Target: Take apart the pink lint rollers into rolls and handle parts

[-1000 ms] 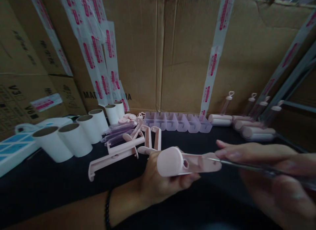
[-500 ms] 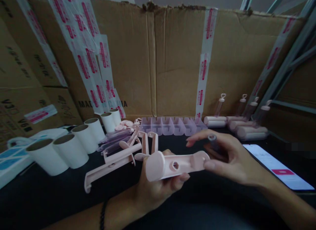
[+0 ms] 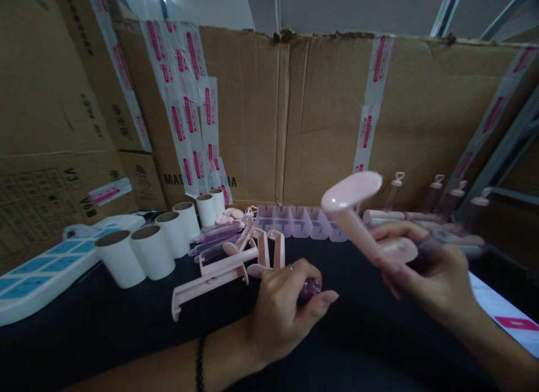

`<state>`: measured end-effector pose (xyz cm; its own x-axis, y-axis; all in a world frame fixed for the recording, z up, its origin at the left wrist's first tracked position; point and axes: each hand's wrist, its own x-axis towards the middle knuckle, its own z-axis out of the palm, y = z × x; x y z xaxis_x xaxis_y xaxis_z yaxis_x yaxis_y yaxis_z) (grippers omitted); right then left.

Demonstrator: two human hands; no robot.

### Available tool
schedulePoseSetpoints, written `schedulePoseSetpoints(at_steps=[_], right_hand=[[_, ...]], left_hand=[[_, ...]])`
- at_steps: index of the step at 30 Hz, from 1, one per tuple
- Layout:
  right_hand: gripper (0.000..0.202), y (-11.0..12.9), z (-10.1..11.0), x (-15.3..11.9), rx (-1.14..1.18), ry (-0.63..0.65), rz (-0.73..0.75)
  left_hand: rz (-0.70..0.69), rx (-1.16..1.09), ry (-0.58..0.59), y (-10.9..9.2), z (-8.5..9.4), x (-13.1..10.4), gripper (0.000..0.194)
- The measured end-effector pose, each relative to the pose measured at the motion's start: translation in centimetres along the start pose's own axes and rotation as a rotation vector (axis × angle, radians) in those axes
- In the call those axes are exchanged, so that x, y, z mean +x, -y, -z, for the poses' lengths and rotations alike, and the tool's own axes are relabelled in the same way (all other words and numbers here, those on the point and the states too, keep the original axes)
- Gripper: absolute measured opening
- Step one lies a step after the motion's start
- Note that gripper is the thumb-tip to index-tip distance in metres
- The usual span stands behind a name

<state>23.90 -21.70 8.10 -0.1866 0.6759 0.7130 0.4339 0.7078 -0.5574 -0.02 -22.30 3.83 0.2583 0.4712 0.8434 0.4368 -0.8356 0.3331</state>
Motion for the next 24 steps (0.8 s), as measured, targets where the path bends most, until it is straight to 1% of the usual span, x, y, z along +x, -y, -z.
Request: schedulePoseSetpoints(at_steps=[1,2,4,7,9,11,13,15,16,18,20,24], right_hand=[[0.023,-0.3,0.0,0.2,-0.030,-0.078,-0.053],[0.023,-0.5,-0.1,0.4,-0.075,-0.124,-0.097],[0.020,-1.0,-0.9,0.7,-0.212,-0.114,-0.125],[0.018,-1.8,-2.7,0.6,-0.414,0.004,-0.049],[0.014,-2.2,-4.0,0.0,-0.489,0.067,0.006],[0.008,-2.4,-5.1,-0.7,-0.553,0.158,0.049],[0.021,-2.4,-5.8,-1.3,-0.641,0.288,0.087],[0.042,-2.2,-6.3,-1.7,-0.724,0.410,0.120],[0.052,-2.1,-6.6,-1.8,-0.759,0.458,0.132],[0.063,-1.6,-7.1,-1.9,-0.810,0.529,0.148],[0.062,-1.1,-7.7,-1.9,-0.831,0.575,0.152],[0.049,-0.5,-8.6,-1.6,-0.797,0.610,0.174]], left_hand=[[-0.017,-0.001,0.013,-0.2,0.1,0.1,0.045],[-0.045,-0.012,0.025,-0.4,0.2,0.1,0.045],[-0.132,-0.057,0.050,-0.6,0.1,0.2,0.043],[-0.293,-0.118,0.075,-0.9,-0.2,0.0,0.041],[-0.391,-0.121,0.069,-0.9,-0.4,-0.2,0.042],[-0.467,-0.104,0.061,-1.0,-0.6,-0.3,0.042],[-0.523,-0.090,0.059,-1.1,-0.5,-0.4,0.038],[-0.575,-0.095,0.035,-1.3,-0.2,-0.3,0.033],[-0.603,-0.099,0.017,-1.4,0.0,-0.2,0.030],[-0.655,-0.095,-0.005,-1.7,0.5,0.1,0.022],[-0.698,-0.076,0.001,-1.8,1.0,0.2,0.020],[-0.733,-0.054,0.049,-1.9,1.2,-0.1,0.025]])
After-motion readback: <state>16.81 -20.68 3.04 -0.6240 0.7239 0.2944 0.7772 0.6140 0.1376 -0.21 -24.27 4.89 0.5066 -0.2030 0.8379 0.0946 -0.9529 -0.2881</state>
